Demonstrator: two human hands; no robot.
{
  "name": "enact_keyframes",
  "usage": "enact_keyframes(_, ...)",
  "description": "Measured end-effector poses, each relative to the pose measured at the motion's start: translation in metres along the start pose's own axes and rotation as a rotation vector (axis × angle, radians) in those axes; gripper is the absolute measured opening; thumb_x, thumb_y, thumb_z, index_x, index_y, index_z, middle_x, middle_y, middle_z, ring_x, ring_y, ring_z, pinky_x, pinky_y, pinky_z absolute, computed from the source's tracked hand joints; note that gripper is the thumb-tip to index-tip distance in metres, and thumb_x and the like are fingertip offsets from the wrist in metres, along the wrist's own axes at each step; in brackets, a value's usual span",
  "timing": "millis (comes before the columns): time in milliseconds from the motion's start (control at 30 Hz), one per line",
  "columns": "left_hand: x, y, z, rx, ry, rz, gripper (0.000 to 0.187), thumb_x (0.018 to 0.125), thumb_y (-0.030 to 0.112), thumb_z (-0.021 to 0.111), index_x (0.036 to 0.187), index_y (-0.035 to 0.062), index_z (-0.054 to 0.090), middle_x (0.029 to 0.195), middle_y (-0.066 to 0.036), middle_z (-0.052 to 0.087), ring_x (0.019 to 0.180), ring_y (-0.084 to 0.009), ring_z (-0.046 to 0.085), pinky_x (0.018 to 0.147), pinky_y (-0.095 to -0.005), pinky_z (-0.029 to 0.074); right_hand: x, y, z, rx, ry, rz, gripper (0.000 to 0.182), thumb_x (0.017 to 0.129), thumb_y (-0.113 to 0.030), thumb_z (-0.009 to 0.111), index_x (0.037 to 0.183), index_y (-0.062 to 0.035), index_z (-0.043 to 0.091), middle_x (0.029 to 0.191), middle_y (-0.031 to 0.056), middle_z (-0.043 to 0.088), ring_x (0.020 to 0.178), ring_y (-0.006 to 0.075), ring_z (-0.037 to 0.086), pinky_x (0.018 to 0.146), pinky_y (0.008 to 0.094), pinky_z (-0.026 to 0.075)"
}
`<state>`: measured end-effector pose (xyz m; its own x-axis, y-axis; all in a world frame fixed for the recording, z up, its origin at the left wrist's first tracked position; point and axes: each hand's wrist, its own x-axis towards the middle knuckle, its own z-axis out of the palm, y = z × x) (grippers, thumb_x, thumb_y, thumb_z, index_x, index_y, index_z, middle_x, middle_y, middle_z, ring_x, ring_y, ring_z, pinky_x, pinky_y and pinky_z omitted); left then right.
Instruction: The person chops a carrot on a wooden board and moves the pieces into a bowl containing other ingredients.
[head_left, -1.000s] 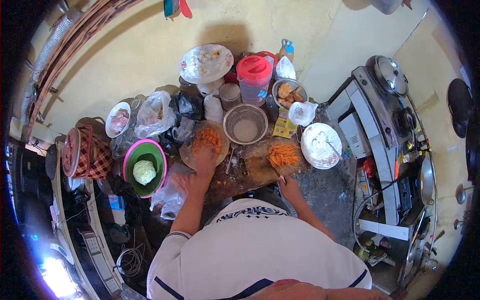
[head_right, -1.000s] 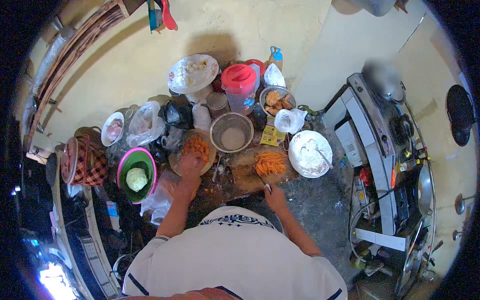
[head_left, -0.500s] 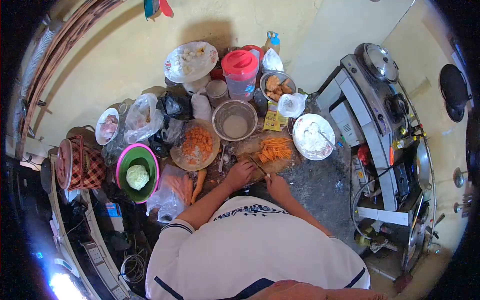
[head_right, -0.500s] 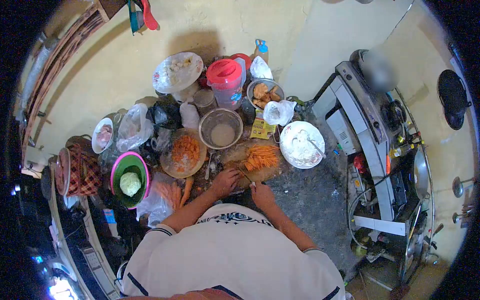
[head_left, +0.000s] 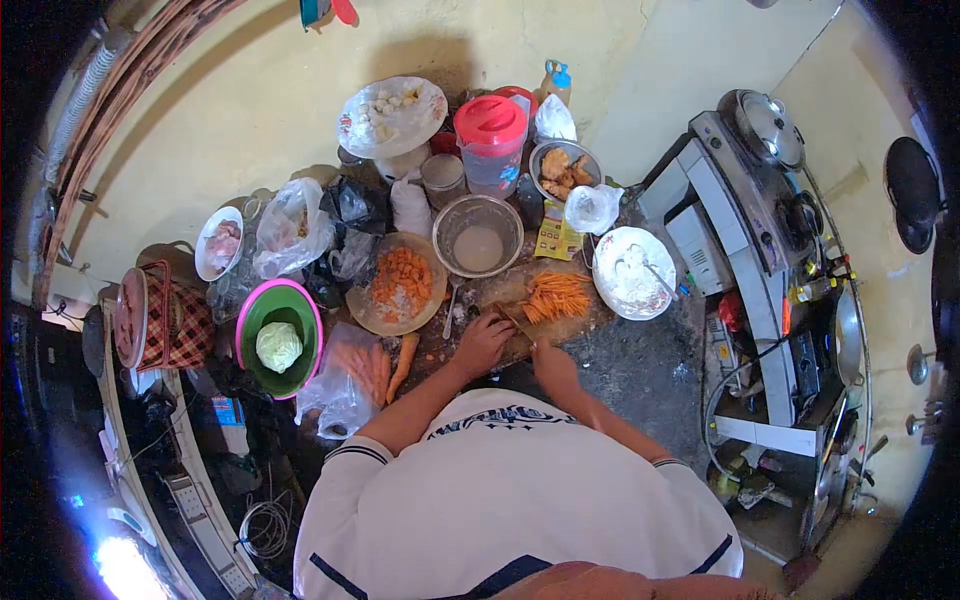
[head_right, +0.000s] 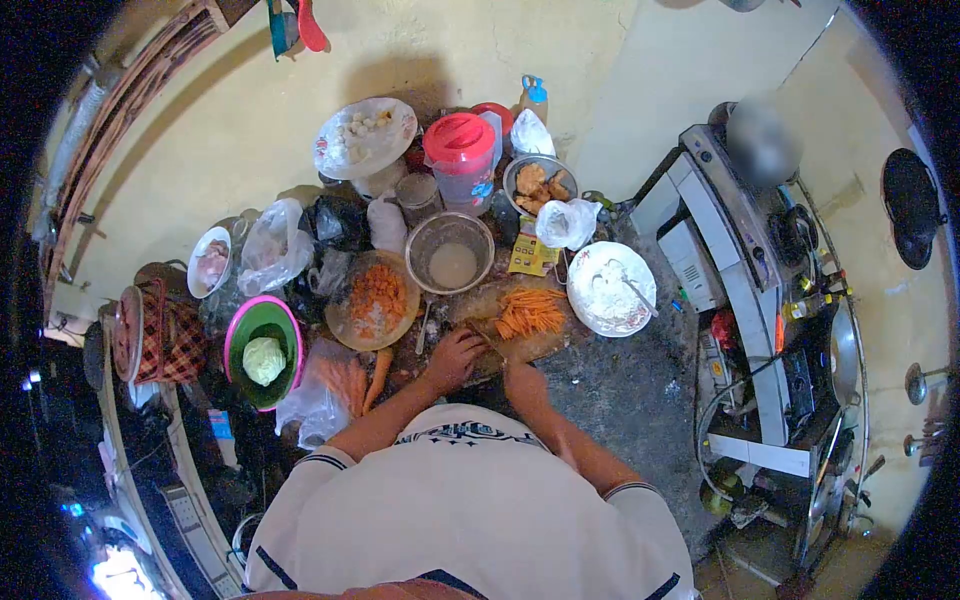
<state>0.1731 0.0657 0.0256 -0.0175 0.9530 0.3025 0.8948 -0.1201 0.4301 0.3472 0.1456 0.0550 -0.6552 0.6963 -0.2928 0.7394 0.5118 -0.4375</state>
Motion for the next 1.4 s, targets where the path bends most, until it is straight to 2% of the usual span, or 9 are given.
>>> enact_keyframes(367,-0.001,-0.002,-0.002,0.042,-0.036,-0.015,0.037,0.071,0.009,0.056,0.107,0.0142,0.062,0.111,-0.004,0.057,0.11,-0.0276,0.047,0.093,-0.0403,0.037,0.0,0.006,-0.002,0.005,0.004,-0.022,0.029,0.092,-0.028,0.043,0.087,-0.001,0.05,0.067,0.0249,0.059,0.065,0.043,0.059,0.058,0.0527,0.046)
enact_keyframes(400,0.001,-0.001,-0.006,0.043,-0.036,-0.016,0.037,0.071,0.009,0.056,0.107,0.0142,0.062,0.111,-0.004,0.057,0.11,-0.0276,0.047,0.093,-0.0403,0.037,-0.001,0.007,-0.001,0.005,0.003,-0.023,0.029,0.092,-0.028,0.043,0.087,-0.001,0.05,0.067,0.0249,0.059,0.065,0.043,0.059,0.058,0.0527,0.046)
enact_keyframes(467,0.005,0.002,-0.013,-0.006,-0.031,0.0,0.042,0.064,0.005,0.059,0.106,0.0102,0.061,0.11,-0.007,0.059,0.107,-0.0296,0.049,0.092,-0.0425,0.04,-0.002,0.008,0.001,0.017,0.029,-0.036,0.028,0.092,-0.028,0.043,0.088,-0.0011,0.051,0.067,0.0247,0.059,0.065,0.0429,0.059,0.058,0.053,0.046)
enact_keyframes(567,0.003,0.001,-0.008,0.02,-0.016,-0.002,0.042,0.064,0.005,0.06,0.105,0.0104,0.062,0.11,-0.006,0.059,0.107,-0.0293,0.049,0.092,-0.0421,0.041,-0.001,0.005,0.001,-0.007,0.012,-0.014,0.028,0.092,-0.028,0.043,0.088,-0.001,0.051,0.067,0.0246,0.06,0.065,0.0427,0.059,0.058,0.0531,0.047)
enact_keyframes(800,0.003,-0.003,-0.005,0.043,-0.011,0.009,0.038,0.065,0.006,0.061,0.103,0.0105,0.063,0.108,-0.004,0.06,0.108,-0.0268,0.049,0.092,-0.0414,0.04,0.003,-0.007,0.002,0.001,0.002,0.019,0.029,0.091,-0.028,0.043,0.088,-0.0003,0.052,0.072,0.0257,0.06,0.068,0.0435,0.06,0.061,0.0526,0.047)
enact_keyframes(867,0.003,-0.004,-0.005,-0.013,-0.01,0.012,0.037,0.068,0.006,0.06,0.104,0.0114,0.063,0.106,-0.004,0.061,0.106,-0.0258,0.051,0.092,-0.0409,0.04,-0.003,-0.002,0.001,0.05,0.008,0.076,0.029,0.092,-0.027,0.043,0.089,0.0002,0.052,0.073,0.0263,0.06,0.069,0.0441,0.059,0.061,0.0527,0.046)
enact_keyframes(1000,0.003,-0.006,-0.008,-0.134,0.002,-0.012,0.035,0.069,0.008,0.058,0.103,0.0105,0.063,0.102,-0.005,0.062,0.104,-0.0262,0.051,0.088,-0.0402,0.04,-0.005,0.0,-0.005,0.081,0.024,0.026,0.029,0.092,-0.027,0.043,0.088,0.0004,0.051,0.072,0.0261,0.06,0.068,0.0443,0.059,0.061,0.053,0.046)
enact_keyframes(1267,0.0,-0.008,-0.009,0.093,0.029,0.043,0.027,0.07,0.013,0.06,0.096,0.0075,0.065,0.102,-0.004,0.062,0.102,-0.0238,0.051,0.09,-0.0409,0.038,0.001,-0.003,-0.006,0.001,0.005,-0.023,0.028,0.092,-0.028,0.043,0.087,-0.0016,0.051,0.068,0.0247,0.059,0.065,0.0423,0.059,0.059,0.0519,0.047)
enact_keyframes(1400,-0.001,-0.006,-0.009,0.103,0.015,0.033,0.027,0.07,0.014,0.06,0.096,0.0074,0.064,0.103,-0.003,0.061,0.103,-0.0231,0.05,0.092,-0.041,0.037,0.005,0.001,-0.003,-0.053,-0.02,-0.006,0.027,0.091,-0.028,0.044,0.087,-0.0019,0.051,0.068,0.0243,0.06,0.064,0.0417,0.06,0.058,0.0517,0.047)
